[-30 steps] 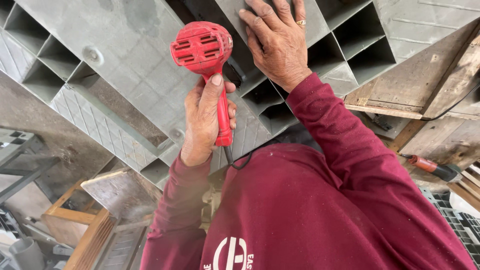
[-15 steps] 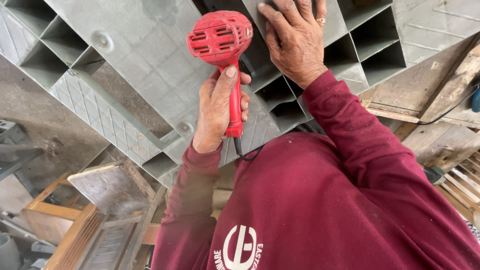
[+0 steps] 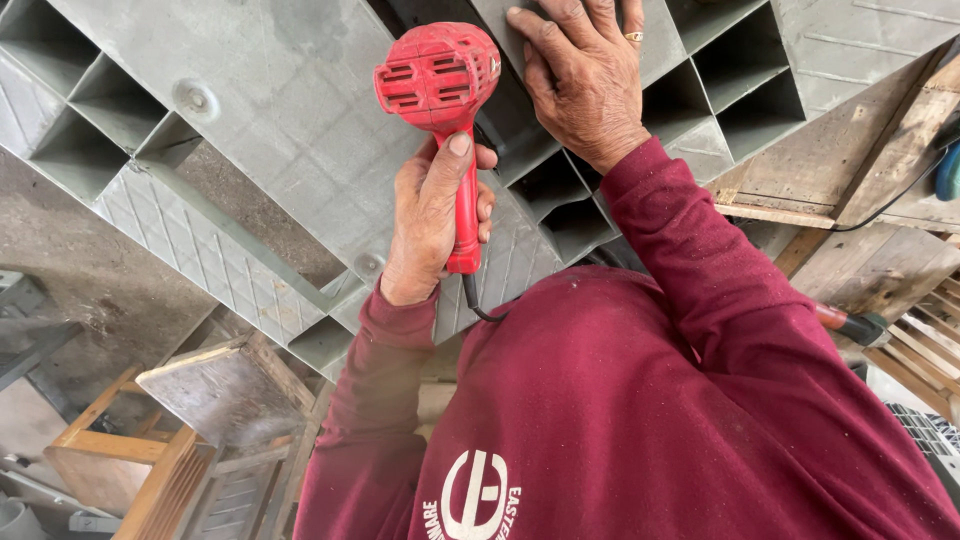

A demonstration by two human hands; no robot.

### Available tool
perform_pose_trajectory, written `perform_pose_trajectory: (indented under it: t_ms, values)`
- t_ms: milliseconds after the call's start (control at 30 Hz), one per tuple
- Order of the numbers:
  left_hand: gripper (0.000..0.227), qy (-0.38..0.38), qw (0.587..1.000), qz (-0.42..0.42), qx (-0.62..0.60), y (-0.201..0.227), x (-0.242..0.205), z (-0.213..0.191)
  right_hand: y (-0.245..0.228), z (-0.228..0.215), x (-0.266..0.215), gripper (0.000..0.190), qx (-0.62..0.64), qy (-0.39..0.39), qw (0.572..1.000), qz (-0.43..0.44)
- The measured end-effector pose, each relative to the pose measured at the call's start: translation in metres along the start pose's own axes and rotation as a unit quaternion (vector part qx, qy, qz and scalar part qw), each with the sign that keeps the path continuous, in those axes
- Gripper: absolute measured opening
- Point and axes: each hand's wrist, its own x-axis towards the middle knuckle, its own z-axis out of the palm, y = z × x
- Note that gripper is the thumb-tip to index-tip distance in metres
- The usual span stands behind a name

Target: The person uses a red heat gun to warm a seam on a grey plastic pallet. They then switch to a soldering iron to apply heat and pressure to the same seam, smoothing the plastic to repair a crack. The person repeatedly wipes the seam with a cloth while working.

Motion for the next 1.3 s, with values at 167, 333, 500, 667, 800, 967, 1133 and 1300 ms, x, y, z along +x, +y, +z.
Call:
perform_pose_trajectory:
  t_ms: [167, 333, 500, 667, 800, 967, 1133, 1300]
  values:
    - [0.057, -0.006, 1.000, 0.019, 0.002, 0.0040, -0.0023, -0.0010, -0.0010, -0.0031, 0.0027, 0.027, -0.019, 0.013, 0.999, -0.026]
    - [0.056, -0.013, 1.000, 0.021, -0.002, 0.0048, -0.0062, -0.0049, -0.0013, -0.0027, 0.0036, 0.027, -0.020, 0.014, 0.999, -0.028]
    - [0.055, -0.018, 1.000, 0.015, -0.004, 0.0021, -0.0039, -0.0063, 0.0000, -0.0028, 0.0021, 0.032, 0.002, 0.005, 1.000, -0.015]
    - [0.055, -0.017, 1.000, 0.024, -0.004, 0.0017, -0.0023, -0.0057, -0.0007, -0.0021, 0.0014, 0.027, 0.000, 0.008, 1.000, -0.012]
    - [0.055, -0.014, 1.000, 0.016, -0.020, 0.0013, -0.0011, -0.0051, -0.0009, -0.0020, 0.0020, 0.027, 0.006, 0.009, 1.000, -0.009]
    - [0.056, -0.013, 1.000, 0.020, -0.016, 0.0007, -0.0012, -0.0051, -0.0005, -0.0010, 0.0016, 0.027, 0.003, 0.009, 1.000, -0.010]
    - [0.056, -0.012, 1.000, 0.024, -0.016, 0.0017, -0.0009, -0.0041, 0.0006, -0.0010, 0.0021, 0.027, -0.005, 0.011, 1.000, -0.012]
    - [0.055, 0.005, 1.000, 0.010, -0.022, 0.0025, -0.0068, -0.0004, -0.0007, -0.0001, 0.0012, 0.027, 0.007, 0.008, 1.000, -0.004]
